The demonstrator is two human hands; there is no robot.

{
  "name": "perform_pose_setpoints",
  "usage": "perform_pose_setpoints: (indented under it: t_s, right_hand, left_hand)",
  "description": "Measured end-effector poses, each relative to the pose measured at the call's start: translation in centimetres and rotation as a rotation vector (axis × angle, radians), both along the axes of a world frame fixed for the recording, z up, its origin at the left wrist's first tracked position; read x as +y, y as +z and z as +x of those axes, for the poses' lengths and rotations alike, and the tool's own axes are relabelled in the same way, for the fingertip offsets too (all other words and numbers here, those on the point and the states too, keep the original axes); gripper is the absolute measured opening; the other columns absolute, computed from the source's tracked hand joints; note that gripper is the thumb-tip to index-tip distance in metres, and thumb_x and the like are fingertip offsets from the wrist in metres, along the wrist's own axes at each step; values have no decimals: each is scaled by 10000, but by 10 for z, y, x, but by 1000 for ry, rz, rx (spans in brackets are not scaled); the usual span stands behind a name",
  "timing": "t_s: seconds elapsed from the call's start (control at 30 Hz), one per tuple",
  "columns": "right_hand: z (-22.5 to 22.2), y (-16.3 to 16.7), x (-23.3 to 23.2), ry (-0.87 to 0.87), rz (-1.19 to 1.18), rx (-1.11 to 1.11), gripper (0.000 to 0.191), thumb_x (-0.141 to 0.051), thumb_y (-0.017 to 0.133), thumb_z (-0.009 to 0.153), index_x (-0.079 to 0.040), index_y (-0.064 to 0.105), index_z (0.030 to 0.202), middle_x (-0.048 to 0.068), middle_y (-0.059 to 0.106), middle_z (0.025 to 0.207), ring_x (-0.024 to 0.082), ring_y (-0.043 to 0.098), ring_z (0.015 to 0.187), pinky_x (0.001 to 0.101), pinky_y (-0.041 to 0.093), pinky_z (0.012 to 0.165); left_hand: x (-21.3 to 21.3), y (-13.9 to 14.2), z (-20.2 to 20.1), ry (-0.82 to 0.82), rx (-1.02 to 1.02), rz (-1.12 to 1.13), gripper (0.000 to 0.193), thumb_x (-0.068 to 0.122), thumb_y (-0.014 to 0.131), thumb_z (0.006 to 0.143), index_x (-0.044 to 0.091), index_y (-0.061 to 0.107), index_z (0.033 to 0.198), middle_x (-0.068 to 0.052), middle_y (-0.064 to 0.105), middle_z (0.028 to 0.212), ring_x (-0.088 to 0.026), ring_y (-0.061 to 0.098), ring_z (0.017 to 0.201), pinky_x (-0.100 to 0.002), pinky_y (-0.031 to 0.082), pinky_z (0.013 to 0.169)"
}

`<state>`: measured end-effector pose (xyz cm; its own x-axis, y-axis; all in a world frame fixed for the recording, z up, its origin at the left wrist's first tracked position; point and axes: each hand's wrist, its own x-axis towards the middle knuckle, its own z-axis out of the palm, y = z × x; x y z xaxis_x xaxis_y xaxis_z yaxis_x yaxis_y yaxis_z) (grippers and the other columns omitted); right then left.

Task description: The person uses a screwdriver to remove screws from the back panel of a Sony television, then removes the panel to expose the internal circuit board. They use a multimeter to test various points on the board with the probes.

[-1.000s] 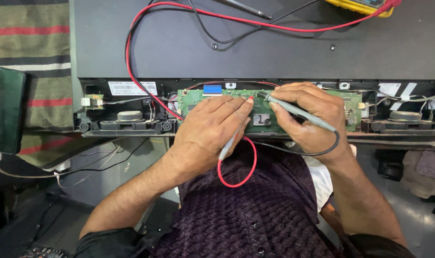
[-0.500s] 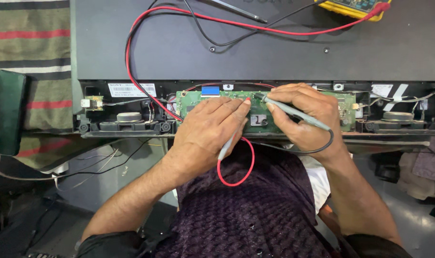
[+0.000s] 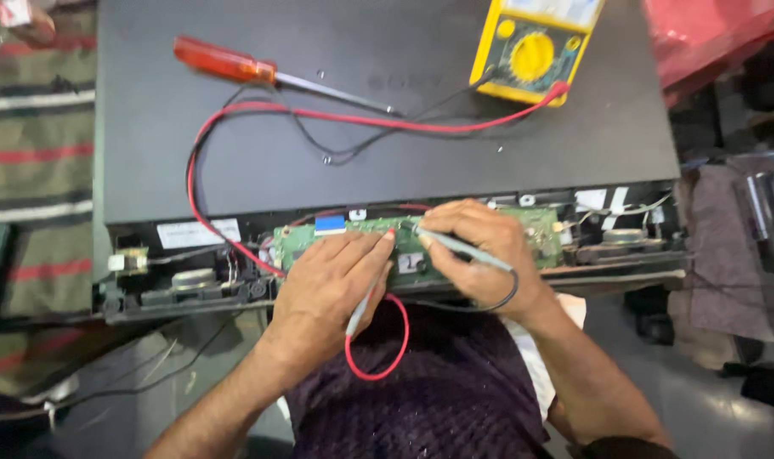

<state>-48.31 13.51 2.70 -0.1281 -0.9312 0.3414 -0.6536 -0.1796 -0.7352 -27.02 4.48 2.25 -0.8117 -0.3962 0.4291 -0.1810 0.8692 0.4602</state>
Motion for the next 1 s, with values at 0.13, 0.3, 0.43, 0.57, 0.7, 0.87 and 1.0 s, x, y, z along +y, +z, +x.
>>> perform_pose_setpoints:
  t_s: [0.13,0.3,0.43,0.57,0.7,0.87,1.0]
  right_hand:
    - [-3,4,0,14,1,-13,159,-31,774,842,11,741,991,143,766,978,263,757,939,339,591,850]
    - [-3,7,1,29,-10,0,154,-33,770,839,7,740,984,141,766,968,266,754,928,343,588,844]
    - [-2,6,2,28,-11,-3,147,-36,768,850,3,743,990,137,767,972,257,758,921,335,594,840]
    - [2,5,3,14,-7,4,146,-37,768,850,5,748,988,139,769,973,251,757,898,332,591,823]
    - [7,2,6,20,-1,6,141,-29,763,860,13,740,992,141,769,986,247,761,905,326,589,829]
    - [11,-6,8,18,20,49,151,9,744,866,20,740,1017,151,764,1029,255,762,969,332,590,888]
    - [11,-11,5,25,-7,67,147,21,747,877,19,742,1025,157,760,1045,259,757,993,336,587,911]
  left_hand:
    - [1,6,-2,1,13,-4,413,93,707,882,-62,625,1256,-170,688,1169,-321,641,1083,-425,491,969]
    - [3,5,-3,11,16,-15,412,97,711,877,-55,632,1251,-169,692,1166,-324,645,1082,-423,491,970]
    - [5,4,-1,19,13,-26,405,99,713,881,-50,635,1249,-167,694,1159,-323,648,1084,-422,491,969]
    - [6,4,3,1,44,-22,425,95,712,870,-55,632,1259,-167,695,1155,-322,648,1080,-421,492,946]
    - [6,-3,7,11,53,-27,395,102,708,903,-45,635,1262,-151,693,1143,-315,644,1065,-423,492,925]
    - [8,-18,15,23,61,-20,391,122,707,924,-34,640,1276,-137,693,1161,-316,643,1103,-423,487,933]
    - [9,-24,14,49,33,-17,382,132,709,924,-20,639,1268,-120,696,1175,-299,645,1126,-429,490,996]
